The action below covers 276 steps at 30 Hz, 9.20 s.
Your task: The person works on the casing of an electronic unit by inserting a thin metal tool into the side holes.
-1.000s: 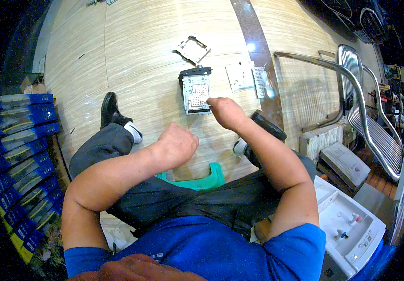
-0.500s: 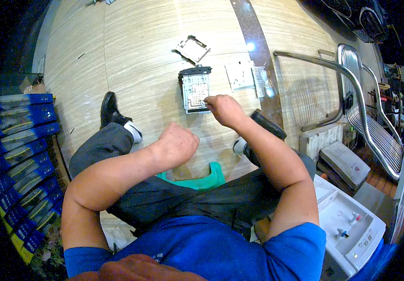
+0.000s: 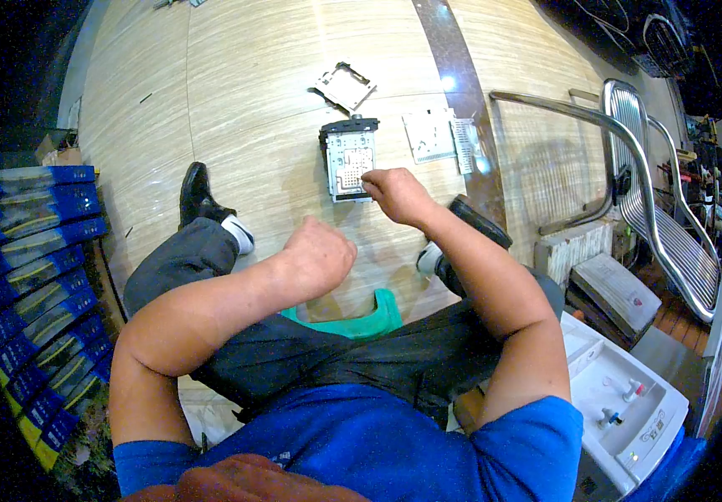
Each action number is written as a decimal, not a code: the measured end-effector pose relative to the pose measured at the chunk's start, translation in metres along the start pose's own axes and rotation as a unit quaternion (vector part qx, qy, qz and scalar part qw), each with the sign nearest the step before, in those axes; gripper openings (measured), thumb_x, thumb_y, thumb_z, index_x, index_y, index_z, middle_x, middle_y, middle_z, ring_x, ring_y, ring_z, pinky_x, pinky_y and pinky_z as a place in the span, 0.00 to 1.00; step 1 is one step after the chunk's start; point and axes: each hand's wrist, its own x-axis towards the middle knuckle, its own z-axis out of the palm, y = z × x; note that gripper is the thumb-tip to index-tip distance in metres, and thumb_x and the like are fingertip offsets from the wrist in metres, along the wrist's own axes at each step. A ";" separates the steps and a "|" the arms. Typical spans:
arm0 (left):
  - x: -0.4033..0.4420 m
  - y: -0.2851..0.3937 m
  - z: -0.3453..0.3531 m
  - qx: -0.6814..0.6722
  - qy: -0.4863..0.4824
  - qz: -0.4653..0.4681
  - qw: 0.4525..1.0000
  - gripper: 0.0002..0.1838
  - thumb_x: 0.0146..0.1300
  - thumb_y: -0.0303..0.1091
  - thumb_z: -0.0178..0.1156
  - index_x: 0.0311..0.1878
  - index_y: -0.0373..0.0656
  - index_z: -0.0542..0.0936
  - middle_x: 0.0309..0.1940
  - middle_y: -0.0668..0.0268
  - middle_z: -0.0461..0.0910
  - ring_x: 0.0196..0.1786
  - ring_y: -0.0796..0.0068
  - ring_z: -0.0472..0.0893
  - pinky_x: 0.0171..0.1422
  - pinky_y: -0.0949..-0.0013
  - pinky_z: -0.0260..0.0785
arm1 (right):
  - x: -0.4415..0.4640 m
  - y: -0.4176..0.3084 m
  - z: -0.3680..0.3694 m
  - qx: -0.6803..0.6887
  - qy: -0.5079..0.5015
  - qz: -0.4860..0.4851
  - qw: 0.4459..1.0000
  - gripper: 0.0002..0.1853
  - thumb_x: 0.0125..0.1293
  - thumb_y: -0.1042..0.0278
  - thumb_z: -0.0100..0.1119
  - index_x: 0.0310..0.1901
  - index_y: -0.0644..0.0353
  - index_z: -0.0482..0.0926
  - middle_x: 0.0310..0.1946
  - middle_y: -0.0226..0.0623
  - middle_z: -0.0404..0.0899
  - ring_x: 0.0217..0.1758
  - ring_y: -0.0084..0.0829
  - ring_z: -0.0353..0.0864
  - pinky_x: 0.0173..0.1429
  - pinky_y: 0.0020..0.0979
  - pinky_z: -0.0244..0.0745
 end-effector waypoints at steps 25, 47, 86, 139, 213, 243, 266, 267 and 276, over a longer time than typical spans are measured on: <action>-0.001 0.002 -0.002 0.013 0.017 0.005 1.000 0.08 0.60 0.33 0.55 0.37 0.47 0.83 0.33 0.62 0.84 0.36 0.65 0.84 0.38 0.57 0.70 | 0.002 0.010 0.001 -0.008 0.032 -0.008 0.999 0.13 0.68 0.64 0.59 0.48 0.64 0.82 0.35 0.50 0.84 0.37 0.45 0.84 0.44 0.38 0.77; 0.015 0.016 -0.016 -0.020 -0.026 -0.008 0.999 0.09 0.60 0.33 0.55 0.37 0.47 0.85 0.36 0.64 0.86 0.38 0.65 0.85 0.39 0.57 0.68 | 0.005 -0.004 0.004 0.030 0.009 0.002 0.999 0.12 0.66 0.64 0.59 0.46 0.62 0.83 0.41 0.51 0.84 0.45 0.50 0.83 0.51 0.42 0.78; 0.015 0.009 -0.028 -0.061 -0.068 -0.016 0.996 0.15 0.62 0.32 0.56 0.49 0.39 0.85 0.48 0.51 0.84 0.52 0.55 0.84 0.58 0.42 0.68 | 0.006 0.010 -0.005 0.007 0.032 -0.002 0.999 0.12 0.67 0.66 0.60 0.48 0.64 0.82 0.29 0.42 0.83 0.29 0.30 0.80 0.38 0.32 0.76; 0.022 0.016 -0.009 0.010 0.035 0.003 0.999 0.08 0.59 0.33 0.55 0.35 0.47 0.84 0.29 0.64 0.85 0.32 0.66 0.85 0.32 0.59 0.69 | 0.003 0.007 -0.010 0.045 0.007 0.034 0.998 0.13 0.66 0.64 0.60 0.45 0.64 0.83 0.35 0.51 0.84 0.38 0.47 0.84 0.45 0.41 0.78; 0.018 0.024 -0.016 0.015 -0.097 0.027 0.995 0.11 0.64 0.32 0.54 0.43 0.47 0.84 0.38 0.63 0.87 0.41 0.65 0.86 0.38 0.58 0.72 | 0.005 0.012 0.000 0.060 0.037 -0.007 0.998 0.15 0.65 0.63 0.61 0.48 0.63 0.83 0.36 0.49 0.85 0.41 0.46 0.86 0.48 0.40 0.79; 0.019 0.020 -0.021 0.007 -0.100 0.030 0.995 0.10 0.63 0.32 0.55 0.44 0.47 0.83 0.38 0.64 0.87 0.40 0.66 0.86 0.37 0.59 0.71 | 0.006 0.012 0.001 0.091 0.033 0.011 0.995 0.12 0.66 0.63 0.60 0.43 0.64 0.83 0.36 0.50 0.84 0.41 0.48 0.85 0.47 0.40 0.78; 0.020 0.019 -0.017 -0.003 -0.091 0.019 0.996 0.11 0.63 0.32 0.54 0.44 0.47 0.84 0.38 0.65 0.87 0.40 0.67 0.86 0.36 0.59 0.72 | 0.005 0.007 -0.005 0.058 0.011 0.086 0.995 0.12 0.65 0.65 0.60 0.46 0.61 0.83 0.35 0.49 0.85 0.39 0.45 0.85 0.46 0.38 0.79; 0.020 0.019 -0.016 0.001 -0.088 0.022 0.996 0.11 0.63 0.32 0.54 0.44 0.47 0.84 0.38 0.65 0.87 0.40 0.66 0.86 0.36 0.59 0.71 | 0.006 0.009 -0.003 0.067 0.018 0.063 0.996 0.12 0.65 0.65 0.60 0.46 0.61 0.83 0.35 0.49 0.85 0.39 0.45 0.85 0.46 0.38 0.79; 0.019 0.019 -0.018 0.001 -0.084 0.015 0.996 0.10 0.63 0.33 0.54 0.43 0.47 0.84 0.37 0.65 0.87 0.39 0.67 0.85 0.38 0.58 0.70 | 0.003 0.007 -0.002 0.074 0.014 0.025 0.997 0.12 0.65 0.64 0.60 0.45 0.62 0.83 0.34 0.49 0.85 0.38 0.45 0.85 0.45 0.38 0.78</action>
